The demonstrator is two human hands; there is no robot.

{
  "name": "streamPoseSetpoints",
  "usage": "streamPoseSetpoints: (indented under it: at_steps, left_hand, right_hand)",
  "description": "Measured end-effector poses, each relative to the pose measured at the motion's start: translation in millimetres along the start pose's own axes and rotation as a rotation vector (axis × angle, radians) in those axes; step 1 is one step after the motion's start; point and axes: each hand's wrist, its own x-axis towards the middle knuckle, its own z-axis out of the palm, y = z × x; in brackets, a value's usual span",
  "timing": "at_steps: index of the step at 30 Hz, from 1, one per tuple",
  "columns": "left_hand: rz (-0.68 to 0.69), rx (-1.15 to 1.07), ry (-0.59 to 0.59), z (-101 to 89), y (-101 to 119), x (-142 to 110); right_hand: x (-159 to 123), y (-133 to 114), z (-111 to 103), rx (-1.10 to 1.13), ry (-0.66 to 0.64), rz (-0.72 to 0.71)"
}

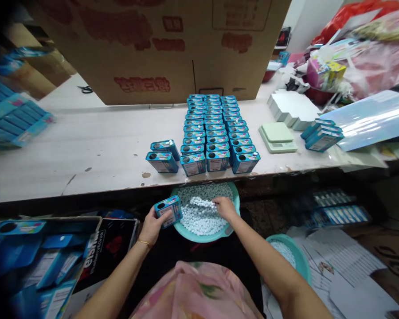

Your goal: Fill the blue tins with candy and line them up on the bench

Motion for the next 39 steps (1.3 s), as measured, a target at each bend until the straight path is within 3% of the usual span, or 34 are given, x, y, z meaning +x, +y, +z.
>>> streamPoseSetpoints:
  at_steps: [5,9,15,21,25,29,31,34,36,39]
  left_hand:
    - [0.209,0.256,-0.062,14.8,5.2,8.1]
    - [0.291,0.349,-0.107,34.7,0.2,13.1]
    - [0.445,0.481,-0.146,46.0,-3.8,13.4]
    - [0.462,0.496,-0.159,46.8,-7.0,13.0]
    - [0.429,0.422,-0.162,48.6,-7.6,14.2]
    - [0.311,0.32,-0.107,36.4,-1.7,11.0]
    - [0.236,0.249,-0.06,25.8,1.7,8.2]
    - [0.129,0.154,0.011,14.6,2.8,6.3]
    - [0.072,0.101,0.029,13.4,0.3,7.2]
    - [0.033,0.021,0.018,15.7,-4.7,9.6]
  right_hand:
    - [-14.7,-21.3,-55.6,0.0,0.041,-0.121]
    - [-19.7,-50.5,-82.2,-0.161,0.009,-0.151]
    - [-26.0,-97.7,-97.9,-0.553,-0.076,-0.222]
    - [-29.1,-125.3,-94.8,-0.663,-0.071,-0.307]
    - [-32.5,-128.0,-99.4,-0.667,-0.066,-0.339]
    - [-34.4,-87.7,-107.0,-0.655,-0.032,-0.223]
    - [-31.4,-54.4,-98.0,-0.625,-0.032,-0.116]
    - [-21.0,-16.0,-58.7,-0.493,-0.081,0.037]
    - [-10.7,-9.4,-21.0,-0.413,-0.108,0.075]
    - [6.6,-22.3,30.3,-0.303,-0.112,0.087]
